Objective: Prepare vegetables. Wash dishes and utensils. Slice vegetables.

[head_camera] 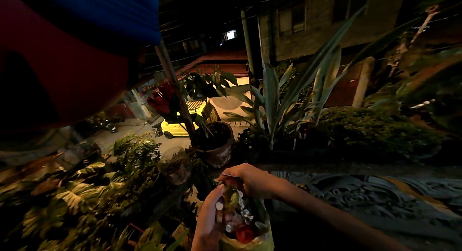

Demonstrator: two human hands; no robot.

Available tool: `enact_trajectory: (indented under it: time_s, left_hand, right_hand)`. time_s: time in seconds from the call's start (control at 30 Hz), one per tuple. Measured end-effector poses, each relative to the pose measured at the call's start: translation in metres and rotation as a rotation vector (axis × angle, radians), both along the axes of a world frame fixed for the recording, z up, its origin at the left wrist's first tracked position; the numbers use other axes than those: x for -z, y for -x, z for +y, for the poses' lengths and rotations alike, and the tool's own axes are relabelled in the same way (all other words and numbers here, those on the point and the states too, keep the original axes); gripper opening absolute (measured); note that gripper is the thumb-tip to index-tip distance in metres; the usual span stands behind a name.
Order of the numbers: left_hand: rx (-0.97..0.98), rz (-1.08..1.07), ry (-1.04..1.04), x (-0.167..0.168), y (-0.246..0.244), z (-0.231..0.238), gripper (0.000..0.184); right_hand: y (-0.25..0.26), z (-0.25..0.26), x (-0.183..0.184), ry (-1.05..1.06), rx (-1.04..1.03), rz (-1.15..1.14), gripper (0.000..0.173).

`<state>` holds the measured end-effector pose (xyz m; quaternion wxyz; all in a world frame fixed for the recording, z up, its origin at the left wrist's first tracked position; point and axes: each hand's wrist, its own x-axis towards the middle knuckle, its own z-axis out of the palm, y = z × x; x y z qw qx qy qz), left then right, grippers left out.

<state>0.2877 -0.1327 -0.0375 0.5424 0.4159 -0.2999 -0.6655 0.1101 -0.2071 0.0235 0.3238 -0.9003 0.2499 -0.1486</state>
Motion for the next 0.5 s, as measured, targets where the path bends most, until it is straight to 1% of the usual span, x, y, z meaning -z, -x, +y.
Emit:
enact_trajectory:
  time_s: [0.07,0.13,0.2,0.3,0.33,0.43,0.47,0.5]
  left_hand:
    - [-0.037,0.025,0.006,-0.003,0.006,0.0,0.034]
    - [-0.055,0.006,0.003,-0.008,0.011,0.002,0.035]
    - [-0.048,-0.019,0.001,-0.008,0.012,0.002,0.039]
    - [-0.003,-0.063,0.008,-0.006,0.008,0.003,0.036]
    - [0.006,-0.05,0.017,-0.005,0.007,0.003,0.035]
    - [-0.03,0.041,0.037,-0.001,0.007,0.001,0.036]
    - [-0.057,0.066,0.038,0.0,0.007,0.001,0.036]
    - [-0.09,0.077,0.033,-0.001,0.007,0.001,0.034]
  right_hand:
    - [0.0,0.002,0.003,-0.056,0.067,-0.018,0.034]
    - [0.001,0.003,0.004,-0.102,0.119,-0.019,0.034]
    - [0.004,0.001,0.008,-0.103,0.098,-0.067,0.031]
    - [0.007,-0.003,0.01,-0.113,0.052,-0.086,0.03]
    - [0.007,-0.002,0.009,-0.141,0.068,-0.079,0.033]
    - [0.011,0.001,0.004,-0.213,0.165,-0.073,0.052]
    - [0.014,0.003,0.001,-0.209,0.18,-0.056,0.051]
    - [0.017,0.004,-0.003,-0.185,0.183,-0.031,0.046]
